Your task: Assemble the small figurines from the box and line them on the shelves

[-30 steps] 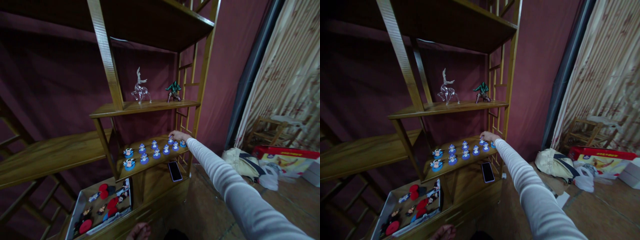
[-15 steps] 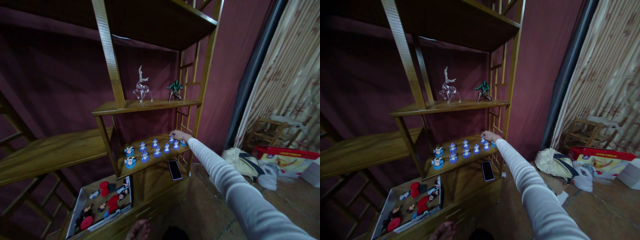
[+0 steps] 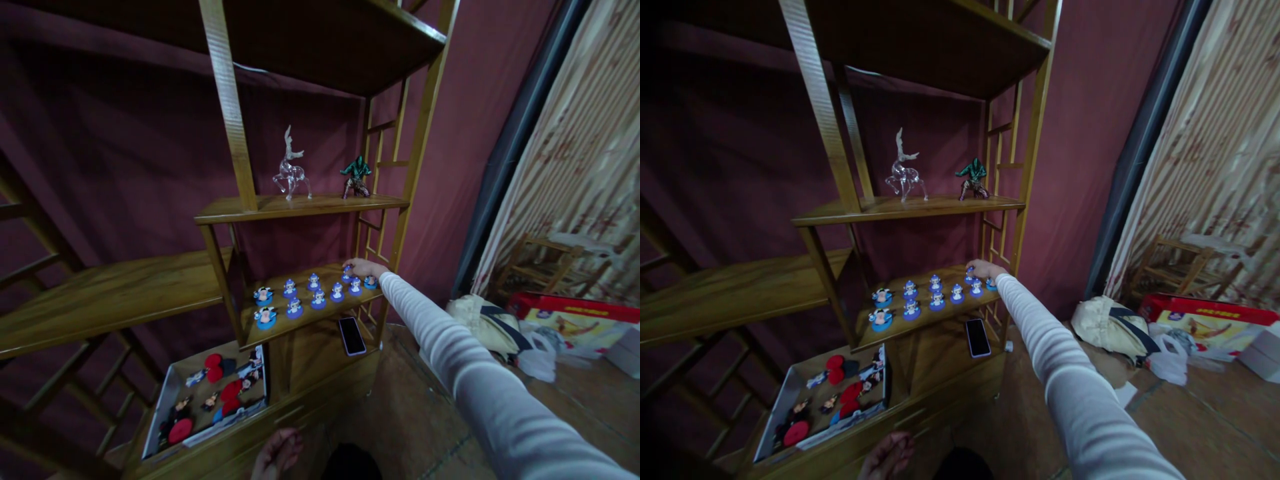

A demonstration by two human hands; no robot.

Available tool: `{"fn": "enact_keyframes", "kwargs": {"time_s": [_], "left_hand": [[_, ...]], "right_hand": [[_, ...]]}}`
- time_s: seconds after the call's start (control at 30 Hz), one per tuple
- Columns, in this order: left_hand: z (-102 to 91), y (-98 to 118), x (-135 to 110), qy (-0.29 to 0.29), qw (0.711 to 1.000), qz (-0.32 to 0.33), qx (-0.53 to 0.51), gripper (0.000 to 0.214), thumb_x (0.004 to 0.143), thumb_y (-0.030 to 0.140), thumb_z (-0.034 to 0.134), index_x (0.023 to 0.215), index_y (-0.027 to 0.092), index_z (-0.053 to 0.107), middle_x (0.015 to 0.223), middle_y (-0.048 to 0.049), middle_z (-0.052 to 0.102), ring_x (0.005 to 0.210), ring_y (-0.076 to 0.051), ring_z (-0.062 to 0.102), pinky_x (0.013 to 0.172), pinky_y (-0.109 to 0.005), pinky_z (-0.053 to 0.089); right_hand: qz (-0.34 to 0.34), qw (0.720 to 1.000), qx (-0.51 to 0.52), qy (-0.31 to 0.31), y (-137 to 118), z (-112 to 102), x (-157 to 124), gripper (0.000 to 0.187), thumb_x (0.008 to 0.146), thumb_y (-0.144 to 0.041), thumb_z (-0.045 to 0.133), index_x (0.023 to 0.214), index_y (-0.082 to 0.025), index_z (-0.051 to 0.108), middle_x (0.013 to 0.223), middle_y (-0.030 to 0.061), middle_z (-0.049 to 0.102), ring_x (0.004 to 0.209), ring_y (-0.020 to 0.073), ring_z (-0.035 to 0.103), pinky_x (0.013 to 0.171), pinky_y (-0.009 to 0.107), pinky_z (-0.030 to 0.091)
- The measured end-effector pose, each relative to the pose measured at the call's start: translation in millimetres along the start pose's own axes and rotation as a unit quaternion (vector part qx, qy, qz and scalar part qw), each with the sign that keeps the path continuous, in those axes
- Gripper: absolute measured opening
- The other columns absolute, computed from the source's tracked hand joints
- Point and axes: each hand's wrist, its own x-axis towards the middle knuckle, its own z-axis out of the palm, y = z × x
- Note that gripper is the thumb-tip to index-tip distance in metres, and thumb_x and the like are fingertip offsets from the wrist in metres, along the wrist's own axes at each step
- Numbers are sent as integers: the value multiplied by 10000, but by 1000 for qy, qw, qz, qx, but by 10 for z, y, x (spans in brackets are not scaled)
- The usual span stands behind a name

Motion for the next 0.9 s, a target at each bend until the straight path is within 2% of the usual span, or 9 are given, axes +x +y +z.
{"fn": "enact_keyframes", "kwargs": {"time_s": [0.13, 0.23, 0.33, 0.43, 0.53, 0.67, 0.7, 0.77, 0.9], "left_hand": [[-15, -53, 3, 1, 1000, 15, -10, 445, 504, 513, 757, 773, 165, 686, 839, -94, 700, 830, -253, 644, 765, -335, 487], [-7, -63, -27, -2, 1000, 31, -7, 403, 574, 505, 719, 790, 167, 678, 842, -85, 698, 828, -234, 639, 758, -324, 482], [-5, -52, -109, 10, 999, 47, 0, 391, 591, 495, 708, 792, 163, 668, 796, -68, 691, 771, -204, 636, 726, -304, 474], [-81, -59, -180, 34, 997, 65, -29, 352, 589, 434, 724, 773, 142, 652, 767, -69, 682, 716, -178, 632, 695, -292, 464], [-249, -59, -194, 111, 986, 88, -87, 291, 599, 344, 730, 764, 122, 640, 726, -73, 672, 662, -161, 628, 642, -276, 458], [-578, 103, -122, 240, 944, 111, -199, 221, 658, 259, 683, 791, 98, 612, 700, -83, 654, 604, -132, 613, 587, -257, 441], [-681, 181, -88, 260, 931, 130, -219, 203, 668, 236, 670, 800, 97, 604, 704, -79, 650, 600, -124, 608, 582, -250, 436], [-911, 360, -4, 287, 905, 173, -260, 174, 680, 179, 646, 824, 103, 585, 730, -68, 643, 623, -116, 611, 594, -241, 438], [-1403, 670, 195, 351, 848, 238, -318, 147, 700, 99, 593, 837, 115, 541, 746, -44, 616, 625, -88, 591, 600, -222, 440]], "right_hand": [[-1, 996, 75, 40, -98, -175, -76, 360, 721, -230, 637, 1074, -157, 625, 824, 48, 696, 674, 133, 608, 698, 252, 489], [-13, 992, 100, 76, -208, -353, -259, 377, 753, -243, 606, 1109, -118, 597, 800, 61, 689, 660, 129, 603, 712, 283, 502], [-82, 978, 144, 127, -333, -427, -676, 363, 750, -296, 622, 1081, -146, 615, 937, 88, 684, 801, 154, 623, 800, 317, 500], [-118, 961, 216, 126, -407, -281, -1256, 395, 751, -400, 630, 1107, -231, 607, 1084, 89, 653, 957, 202, 618, 869, 382, 491], [-81, 948, 301, 65, -451, 197, -1822, 400, 769, -451, 606, 1122, -263, 602, 1125, 108, 636, 963, 232, 634, 881, 424, 493], [-22, 921, 366, -131, -681, 1262, -2293, 397, 770, -487, 591, 1096, -262, 615, 1128, 113, 640, 968, 234, 636, 885, 420, 491], [-23, 914, 364, -179, -770, 1538, -2338, 406, 762, -496, 595, 1089, -256, 620, 1117, 109, 646, 976, 236, 632, 887, 421, 488], [-31, 909, 350, -222, -953, 2034, -2345, 400, 750, -490, 608, 1066, -246, 630, 1097, 93, 656, 1000, 234, 617, 898, 415, 477], [-74, 922, 305, -227, -1246, 2748, -2084, 311, 788, -430, 569, 1021, -239, 647, 1048, 58, 673, 991, 214, 611, 891, 384, 465]]}}
